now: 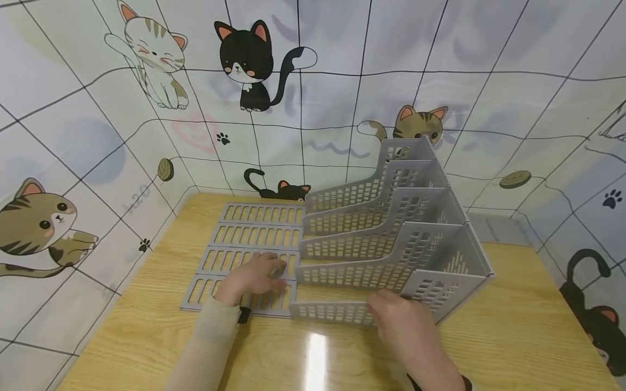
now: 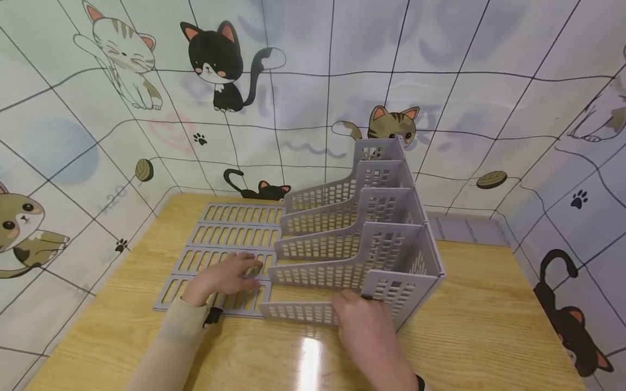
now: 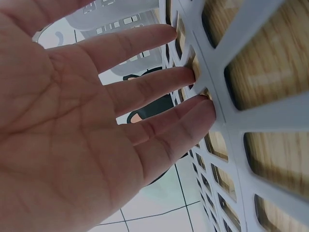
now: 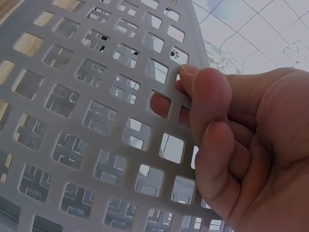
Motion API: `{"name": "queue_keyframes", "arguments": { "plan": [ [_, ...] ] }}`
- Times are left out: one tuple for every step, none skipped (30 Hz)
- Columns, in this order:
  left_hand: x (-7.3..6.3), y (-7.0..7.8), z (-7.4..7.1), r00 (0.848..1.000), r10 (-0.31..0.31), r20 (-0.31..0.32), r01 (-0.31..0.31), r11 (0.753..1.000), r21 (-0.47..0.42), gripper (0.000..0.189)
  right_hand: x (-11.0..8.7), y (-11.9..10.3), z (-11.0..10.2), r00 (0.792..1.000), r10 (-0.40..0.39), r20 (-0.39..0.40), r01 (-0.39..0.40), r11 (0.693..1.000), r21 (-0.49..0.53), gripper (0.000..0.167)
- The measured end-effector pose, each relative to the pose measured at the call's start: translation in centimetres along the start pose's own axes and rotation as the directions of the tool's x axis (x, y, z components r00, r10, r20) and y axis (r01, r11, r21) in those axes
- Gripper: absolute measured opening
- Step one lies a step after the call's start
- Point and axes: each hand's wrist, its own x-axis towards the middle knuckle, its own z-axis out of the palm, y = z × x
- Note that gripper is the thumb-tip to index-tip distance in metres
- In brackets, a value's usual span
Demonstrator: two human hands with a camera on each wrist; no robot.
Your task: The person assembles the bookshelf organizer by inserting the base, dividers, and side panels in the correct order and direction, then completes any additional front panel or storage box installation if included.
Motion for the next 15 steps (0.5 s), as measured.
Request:
{"name": "queue_keyframes", "arguments": {
  "plan": [
    [0.0,0.0,0.0,1.000,0.000,0.003,0.000,1.000,0.001,0.054,0.0,0.0,0.0,1.000,-0.004,-0.004,0.004,1.000,-0.001,0.031],
    [-0.1,0.0,0.0,1.000,-0.001,0.006,0.001,1.000,0.003,0.053,0.0,-0.1,0.1,1.000,-0.007,-0.007,0.006,1.000,-0.006,0.031],
    [-0.1,-0.1,0.0,1.000,-0.001,0.009,0.001,1.000,0.004,0.053,0.1,-0.1,0.2,1.000,-0.009,-0.012,0.009,1.000,-0.010,0.030],
    [-0.1,-0.1,0.0,1.000,-0.003,0.012,0.003,1.000,0.006,0.053,0.1,-0.1,0.2,1.000,-0.011,-0.015,0.010,1.000,-0.013,0.030],
    [-0.1,-0.2,0.0,1.000,-0.004,0.015,0.004,1.000,0.006,0.053,0.1,-0.1,0.3,1.000,-0.011,-0.019,0.011,1.000,-0.016,0.029],
    [-0.1,-0.2,0.0,1.000,-0.007,0.018,0.007,1.000,0.006,0.053,0.1,-0.1,0.4,1.000,-0.015,-0.025,0.014,1.000,-0.021,0.028],
    [-0.1,-0.2,0.0,1.000,-0.008,0.020,0.008,1.000,0.007,0.053,0.1,-0.1,0.4,0.999,-0.017,-0.031,0.017,1.000,-0.025,0.027],
    [-0.1,-0.2,0.0,1.000,-0.006,0.021,0.006,1.000,0.008,0.053,0.1,-0.1,0.5,0.999,-0.019,-0.037,0.018,0.999,-0.030,0.026],
    [-0.1,-0.2,0.0,1.000,-0.004,0.024,0.004,1.000,0.011,0.053,0.1,-0.1,0.6,0.999,-0.021,-0.045,0.020,0.999,-0.029,0.025],
    [0.0,-0.2,0.1,1.000,-0.005,0.028,0.005,1.000,0.011,0.054,0.0,-0.1,0.7,0.998,-0.023,-0.051,0.022,0.999,-0.030,0.025],
    [-0.1,-0.1,0.0,0.999,-0.004,0.032,0.004,1.000,0.010,0.054,0.0,0.0,0.8,0.998,-0.026,-0.061,0.024,0.999,-0.033,0.025],
    [-0.1,-0.1,0.0,0.999,-0.004,0.035,0.004,1.000,0.009,0.054,0.0,0.0,0.9,0.997,-0.030,-0.072,0.028,0.999,-0.035,0.025],
    [-0.1,-0.1,0.0,0.999,-0.003,0.039,0.003,1.000,0.008,0.054,0.0,0.0,0.9,0.996,-0.034,-0.083,0.031,0.999,-0.037,0.025],
    [-0.1,0.0,0.0,0.999,-0.003,0.042,0.003,1.000,0.006,0.054,0.0,0.0,1.0,0.995,-0.040,-0.093,0.036,0.999,-0.039,0.026],
    [-0.1,0.0,0.0,0.999,-0.007,0.046,0.007,1.000,0.001,0.054,0.0,-0.1,1.1,0.994,-0.045,-0.103,0.041,0.998,-0.041,0.027]
  ]
}}
